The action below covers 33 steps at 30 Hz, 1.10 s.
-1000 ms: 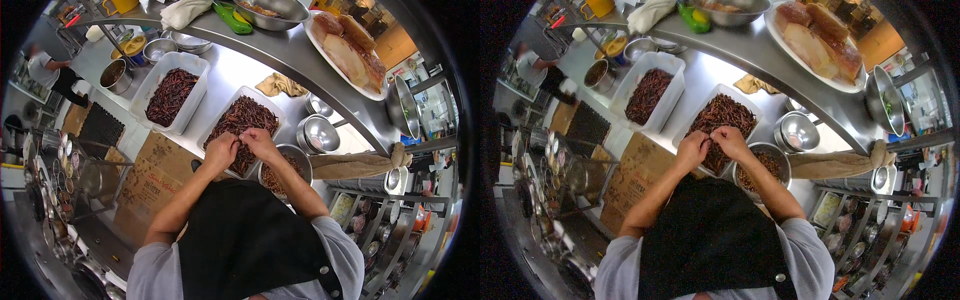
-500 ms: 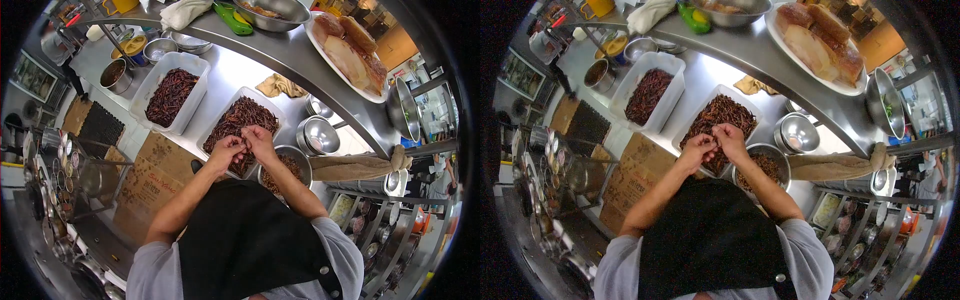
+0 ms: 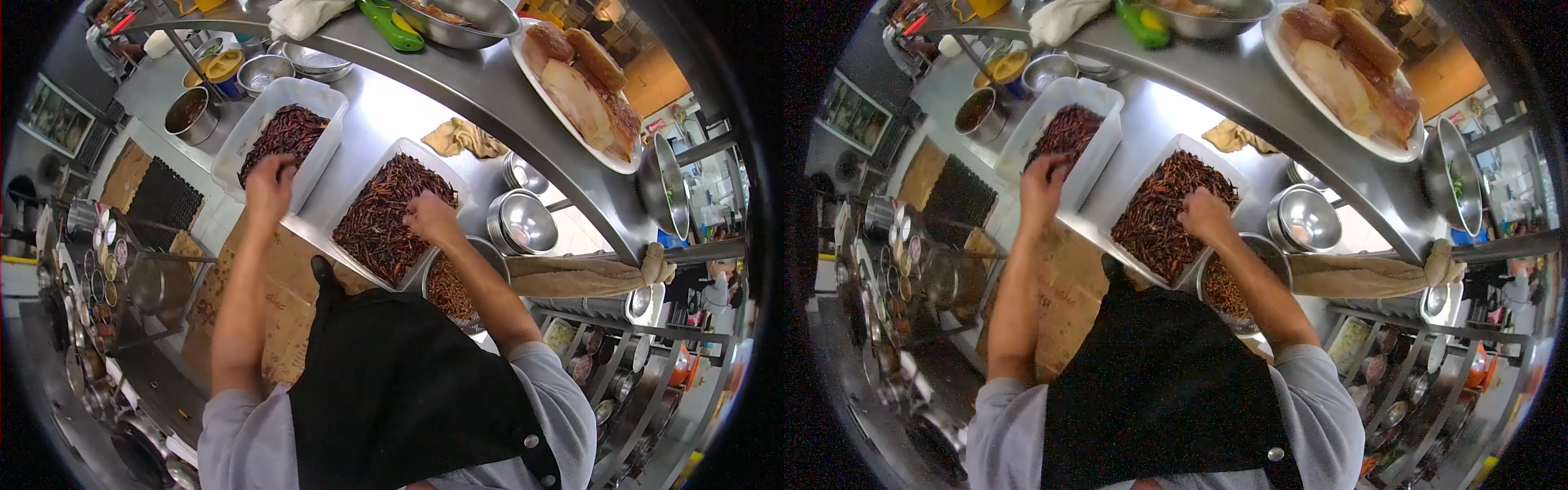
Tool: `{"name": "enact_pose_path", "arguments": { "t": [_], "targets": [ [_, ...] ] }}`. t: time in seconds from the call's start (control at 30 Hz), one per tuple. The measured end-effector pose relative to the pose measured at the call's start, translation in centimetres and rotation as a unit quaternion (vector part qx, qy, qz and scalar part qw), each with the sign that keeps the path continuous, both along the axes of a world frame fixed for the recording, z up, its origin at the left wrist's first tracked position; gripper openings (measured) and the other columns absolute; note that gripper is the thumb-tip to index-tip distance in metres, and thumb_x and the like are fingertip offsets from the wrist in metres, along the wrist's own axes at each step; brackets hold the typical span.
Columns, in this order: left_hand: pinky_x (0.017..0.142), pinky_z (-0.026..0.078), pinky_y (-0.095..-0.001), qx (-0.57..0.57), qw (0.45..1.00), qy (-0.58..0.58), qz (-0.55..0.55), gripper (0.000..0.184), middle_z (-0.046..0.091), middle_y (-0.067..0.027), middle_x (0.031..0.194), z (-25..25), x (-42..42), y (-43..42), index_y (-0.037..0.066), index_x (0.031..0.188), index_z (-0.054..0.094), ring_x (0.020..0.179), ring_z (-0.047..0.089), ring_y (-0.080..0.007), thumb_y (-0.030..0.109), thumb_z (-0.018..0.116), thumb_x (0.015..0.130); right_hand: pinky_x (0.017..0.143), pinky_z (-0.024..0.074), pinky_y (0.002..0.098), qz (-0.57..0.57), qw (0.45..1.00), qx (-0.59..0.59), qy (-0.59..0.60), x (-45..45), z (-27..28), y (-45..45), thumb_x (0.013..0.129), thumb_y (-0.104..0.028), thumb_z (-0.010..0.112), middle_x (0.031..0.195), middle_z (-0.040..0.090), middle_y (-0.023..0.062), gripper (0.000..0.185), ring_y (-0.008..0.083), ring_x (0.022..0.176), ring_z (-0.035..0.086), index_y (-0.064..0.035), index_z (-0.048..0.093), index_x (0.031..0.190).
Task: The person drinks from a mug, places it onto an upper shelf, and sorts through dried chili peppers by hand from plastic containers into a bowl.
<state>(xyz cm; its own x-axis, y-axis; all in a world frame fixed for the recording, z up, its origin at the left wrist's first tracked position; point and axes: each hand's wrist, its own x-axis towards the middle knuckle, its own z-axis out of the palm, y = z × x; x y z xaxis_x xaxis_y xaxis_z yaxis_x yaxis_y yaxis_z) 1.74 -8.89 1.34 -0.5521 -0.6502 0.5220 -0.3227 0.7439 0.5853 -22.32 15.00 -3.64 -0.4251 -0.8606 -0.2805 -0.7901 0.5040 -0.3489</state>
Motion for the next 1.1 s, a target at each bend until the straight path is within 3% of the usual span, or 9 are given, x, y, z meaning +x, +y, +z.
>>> {"name": "enact_pose_path", "arguments": {
  "t": [0.13,0.17,0.23,0.53,0.73,0.8,0.83,0.93,1.1],
  "targets": [
    [0.1,0.049,-0.044,-0.05,0.984,-0.152,0.077,0.032,0.068,-0.017,0.124,-4.3,0.8,-5.4,0.003,0.113,0.072,0.115,0.062,-0.0378,0.021,0.071,0.087,0.085,0.0549,0.0449,0.0,0.988,-0.141,0.056,-1.2,-3.7,-4.0,0.088,-0.021,0.068,0.109,0.064,0.0126,0.025,0.0331,0.1,0.067,-0.012,0.072,0.112],
    [0.108,0.044,-0.0451,0.018,0.982,-0.165,0.091,0.039,0.065,-0.0148,0.131,-5.2,0.8,-5.3,0.005,0.12,0.071,0.126,0.055,-0.0384,0.025,0.072,0.087,0.08,0.056,0.0449,0.021,0.986,-0.151,0.075,-1.2,-4.3,-4.8,0.089,-0.02,0.067,0.108,0.063,0.013,0.023,0.0327,0.094,0.068,-0.0124,0.072,0.11],
    [0.108,0.044,-0.0456,-0.01,0.976,-0.191,0.107,0.039,0.065,-0.0148,0.131,-3.7,0.2,-3.9,0.005,0.12,0.071,0.126,0.055,-0.0378,0.026,0.072,0.087,0.071,0.0576,0.0443,0.055,0.981,-0.153,0.102,-1.0,-5.4,-6.0,0.09,-0.02,0.066,0.106,0.063,0.014,0.02,0.0323,0.085,0.069,-0.0134,0.071,0.109],
    [0.103,0.047,-0.0451,-0.015,0.976,-0.177,0.124,0.035,0.068,-0.016,0.123,-2.8,0.4,-3.1,0.003,0.111,0.073,0.12,0.059,-0.0364,0.027,0.071,0.086,0.074,0.0564,0.0483,0.063,0.982,-0.145,0.104,-0.9,-7.2,-6.5,0.091,-0.02,0.064,0.093,0.065,0.0158,0.015,0.0373,0.084,0.068,-0.0082,0.073,0.094],
    [0.099,0.047,-0.0469,-0.103,0.991,-0.02,0.083,0.029,0.069,-0.0166,0.116,-2.1,0.7,-2.1,0.001,0.109,0.072,0.115,0.06,-0.0378,0.019,0.071,0.086,0.074,0.0527,0.0403,-0.049,0.957,-0.285,0.023,0.1,-6.8,-3.4,0.089,-0.016,0.065,0.087,0.068,0.0161,0.016,0.0338,0.079,0.067,-0.0013,0.071,0.092],
    [0.085,0.052,-0.041,-0.019,0.998,0.052,-0.01,0.027,0.07,-0.0158,0.107,-1.0,0.6,0.5,0.0,0.111,0.07,0.097,0.066,-0.0349,0.014,0.07,0.088,0.072,0.0508,0.0376,-0.242,0.905,-0.266,-0.226,1.4,-5.8,-2.6,0.093,-0.022,0.067,0.081,0.068,0.0125,0.023,0.0245,0.074,0.064,0.0011,0.07,0.095],
    [0.075,0.051,-0.0365,0.108,0.988,0.067,-0.084,0.026,0.07,-0.0132,0.1,-1.8,0.2,2.1,-0.001,0.111,0.069,0.084,0.065,-0.0291,0.014,0.069,0.09,0.069,0.0485,0.0339,-0.274,0.89,-0.27,-0.243,2.1,-5.6,-2.2,0.096,-0.023,0.067,0.077,0.066,0.0077,0.025,0.016,0.071,0.059,0.0025,0.07,0.097],
    [0.054,0.044,-0.0257,0.493,0.849,0.058,-0.18,0.024,0.066,-0.0038,0.081,-3.7,-3.0,6.2,-0.002,0.107,0.069,0.058,0.055,-0.0112,0.02,0.069,0.096,0.068,0.0482,0.0311,-0.365,0.814,-0.283,-0.353,5.8,-2.5,-1.8,0.096,-0.019,0.067,0.079,0.066,0.0068,0.022,0.0133,0.071,0.057,0.0029,0.069,0.098],
    [0.051,0.04,-0.0234,0.596,0.768,0.015,-0.236,0.018,0.061,0.0003,0.077,-5.1,-5.9,6.0,0.002,0.096,0.068,0.058,0.05,-0.006,0.019,0.065,0.1,0.066,0.046,0.0291,-0.343,0.85,-0.322,-0.239,10.4,-0.9,-1.7,0.096,-0.017,0.067,0.078,0.064,0.002,0.02,0.0112,0.07,0.055,0.0024,0.07,0.098]
  ]
}}
